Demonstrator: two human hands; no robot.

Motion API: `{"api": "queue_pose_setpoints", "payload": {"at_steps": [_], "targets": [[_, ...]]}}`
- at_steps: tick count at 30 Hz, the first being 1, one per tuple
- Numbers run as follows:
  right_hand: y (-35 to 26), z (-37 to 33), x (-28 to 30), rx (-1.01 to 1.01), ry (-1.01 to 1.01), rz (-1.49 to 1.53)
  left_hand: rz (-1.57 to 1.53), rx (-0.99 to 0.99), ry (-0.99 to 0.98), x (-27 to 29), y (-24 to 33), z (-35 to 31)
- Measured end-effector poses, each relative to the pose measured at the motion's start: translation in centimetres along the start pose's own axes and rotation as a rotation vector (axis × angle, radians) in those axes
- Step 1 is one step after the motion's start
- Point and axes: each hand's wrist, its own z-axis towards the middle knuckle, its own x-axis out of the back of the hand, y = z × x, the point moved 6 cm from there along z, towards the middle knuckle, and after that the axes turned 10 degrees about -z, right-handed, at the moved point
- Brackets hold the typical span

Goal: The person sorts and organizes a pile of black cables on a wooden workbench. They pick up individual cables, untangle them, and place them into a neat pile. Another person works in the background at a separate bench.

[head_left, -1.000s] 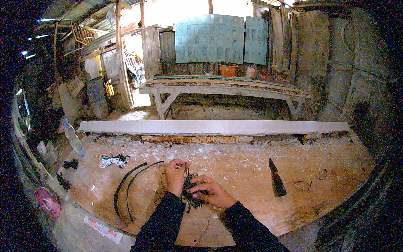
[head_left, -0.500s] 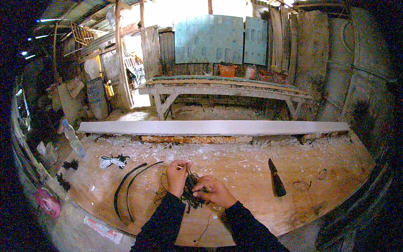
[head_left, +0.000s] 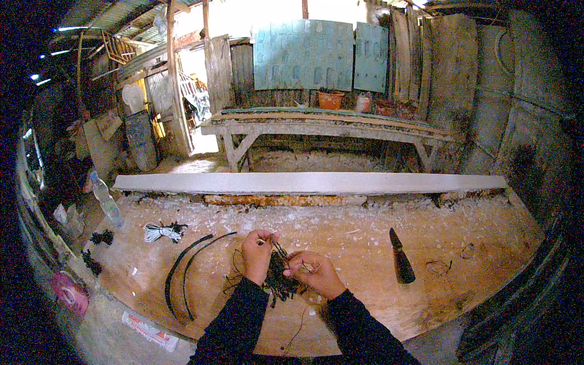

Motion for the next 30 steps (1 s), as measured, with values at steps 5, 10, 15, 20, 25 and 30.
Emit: {"api": "queue_pose_setpoints", "payload": {"at_steps": [5, 10, 15, 20, 25, 30], "targets": [[0.3, -0.1, 0.3, -0.064, 0.012, -0.040, -0.029, 0.041, -0.065, -0.6, 0.8, -0.3], [1.4, -0.3, 0.7, -0.137, 0.086, 0.052, 0.142, 0.120, -0.220, -1.3, 2.6, -1.4], [2.8, 0.1, 3.5, -0.093, 0.410, -0.192, 0.022, 0.278, -0.606, -3.7, 2.3, -2.8], [3.6, -0.3, 6.0, -0.095, 0.569, -0.282, -0.138, 0.181, -1.073, -6.4, 2.7, -6.2], [4.0, -0.5, 7.7, -0.066, 0.679, -0.172, -0.186, 0.417, -1.199, -6.7, 2.7, -8.0], [3.2, -0.4, 8.1, -0.033, 0.689, -0.284, -0.343, 0.469, -1.110, -6.5, 2.9, -7.3]]}}
